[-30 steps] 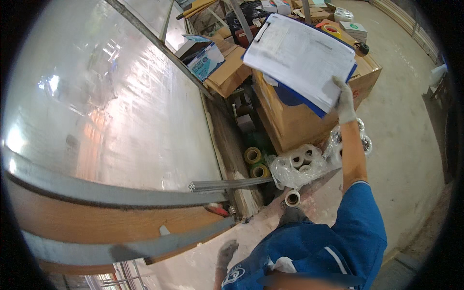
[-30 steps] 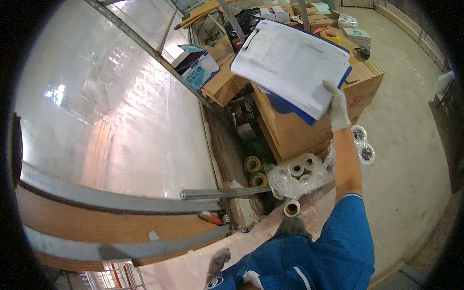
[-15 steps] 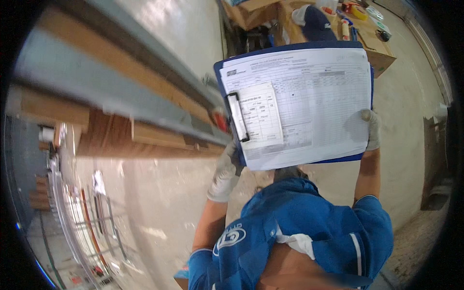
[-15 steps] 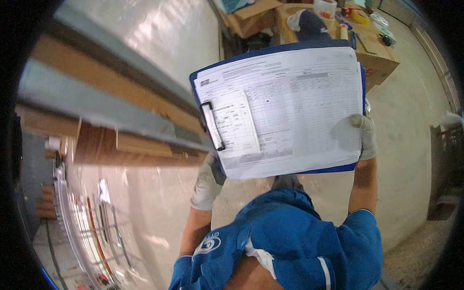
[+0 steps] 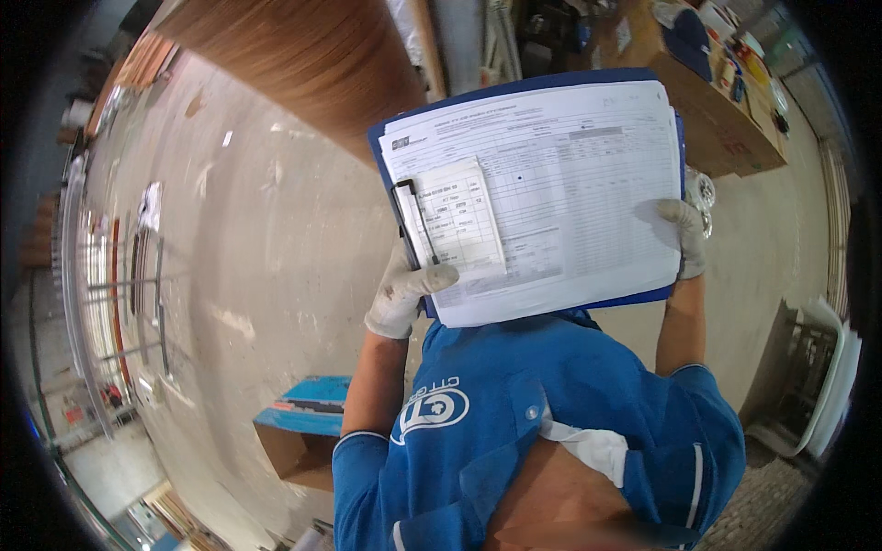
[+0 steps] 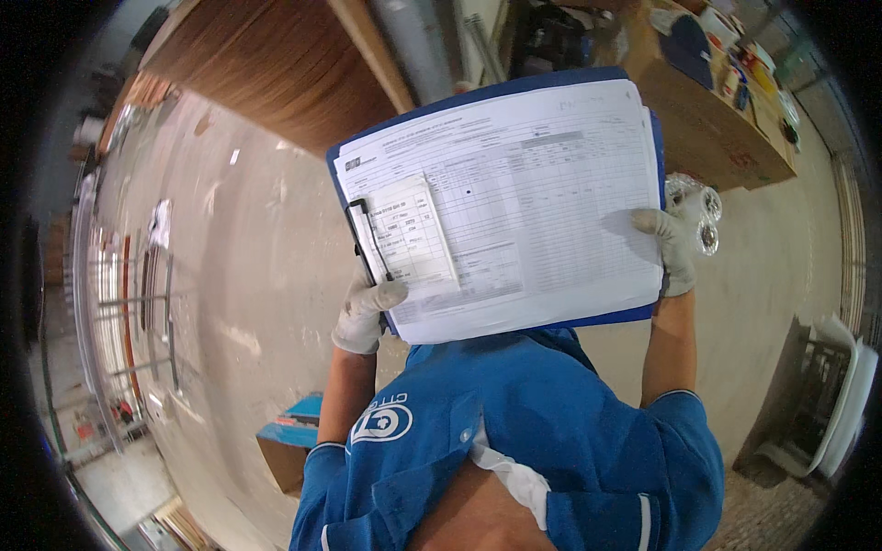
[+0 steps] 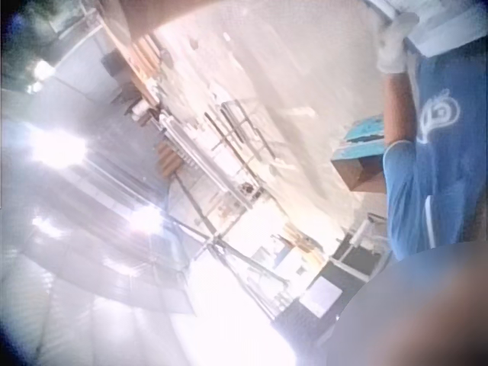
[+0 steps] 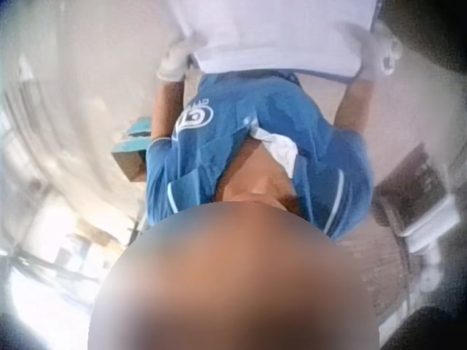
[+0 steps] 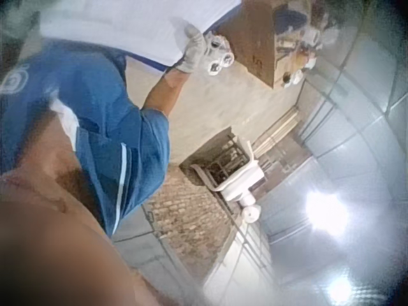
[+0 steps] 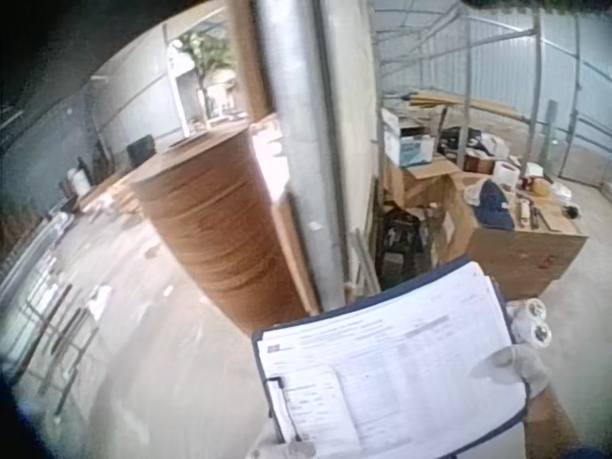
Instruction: The person wraps a long metal frame with plastic film, then retrieves a clipboard and pen. They write on a label, attach it to the wrapped frame, and place the clipboard on a nearby table.
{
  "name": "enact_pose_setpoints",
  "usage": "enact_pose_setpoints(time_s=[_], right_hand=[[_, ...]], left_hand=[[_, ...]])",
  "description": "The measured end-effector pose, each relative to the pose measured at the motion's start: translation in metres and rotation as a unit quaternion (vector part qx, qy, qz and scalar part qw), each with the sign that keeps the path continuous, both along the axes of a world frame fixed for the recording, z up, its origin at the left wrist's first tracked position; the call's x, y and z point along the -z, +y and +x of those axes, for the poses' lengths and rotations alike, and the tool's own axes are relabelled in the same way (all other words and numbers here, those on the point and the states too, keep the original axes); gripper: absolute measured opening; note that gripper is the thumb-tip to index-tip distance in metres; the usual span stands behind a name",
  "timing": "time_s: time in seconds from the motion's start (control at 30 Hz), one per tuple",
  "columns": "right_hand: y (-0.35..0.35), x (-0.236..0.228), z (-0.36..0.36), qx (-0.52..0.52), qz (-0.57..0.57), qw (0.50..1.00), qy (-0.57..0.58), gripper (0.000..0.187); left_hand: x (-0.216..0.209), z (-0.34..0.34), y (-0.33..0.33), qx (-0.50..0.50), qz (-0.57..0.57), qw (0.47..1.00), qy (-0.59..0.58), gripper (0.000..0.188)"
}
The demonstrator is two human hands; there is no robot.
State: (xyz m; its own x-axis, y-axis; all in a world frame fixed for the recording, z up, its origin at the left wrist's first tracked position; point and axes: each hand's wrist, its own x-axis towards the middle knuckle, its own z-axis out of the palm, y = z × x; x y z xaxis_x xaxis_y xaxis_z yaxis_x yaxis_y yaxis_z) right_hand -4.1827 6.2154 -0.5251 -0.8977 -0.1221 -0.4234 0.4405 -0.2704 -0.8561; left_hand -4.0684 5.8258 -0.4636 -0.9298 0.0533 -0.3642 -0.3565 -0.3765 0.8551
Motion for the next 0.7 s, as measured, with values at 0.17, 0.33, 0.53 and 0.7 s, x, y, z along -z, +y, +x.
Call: enact_pose_setpoints(time_s=[0.17, 0.33, 0.53, 0.7], right_hand=[[-0.011, -0.019, -0.004, -0.038, -0.057, 0.997, 0.042, 0.047], [-0.001, -0.020, -0.004, -0.058, 0.067, 0.995, 0.049, 0.048], [-0.006, -0.020, -0.015, -0.221, 0.322, 0.915, 0.103, 0.058], [-0.039, -0.015, -0.019, -0.180, 0.023, 0.979, 0.088, 0.064]], left_hand=[[-0.003, 0.021, 0.013, -0.030, 0.004, 1.000, 0.006, 0.087], [0.009, 0.041, 0.015, -0.049, 0.034, 0.998, 0.012, 0.087], [0.024, 0.060, 0.007, -0.071, -0.031, 0.994, -0.071, 0.076], [0.043, 0.075, 0.001, -0.088, 0.051, 0.992, -0.076, 0.082]])
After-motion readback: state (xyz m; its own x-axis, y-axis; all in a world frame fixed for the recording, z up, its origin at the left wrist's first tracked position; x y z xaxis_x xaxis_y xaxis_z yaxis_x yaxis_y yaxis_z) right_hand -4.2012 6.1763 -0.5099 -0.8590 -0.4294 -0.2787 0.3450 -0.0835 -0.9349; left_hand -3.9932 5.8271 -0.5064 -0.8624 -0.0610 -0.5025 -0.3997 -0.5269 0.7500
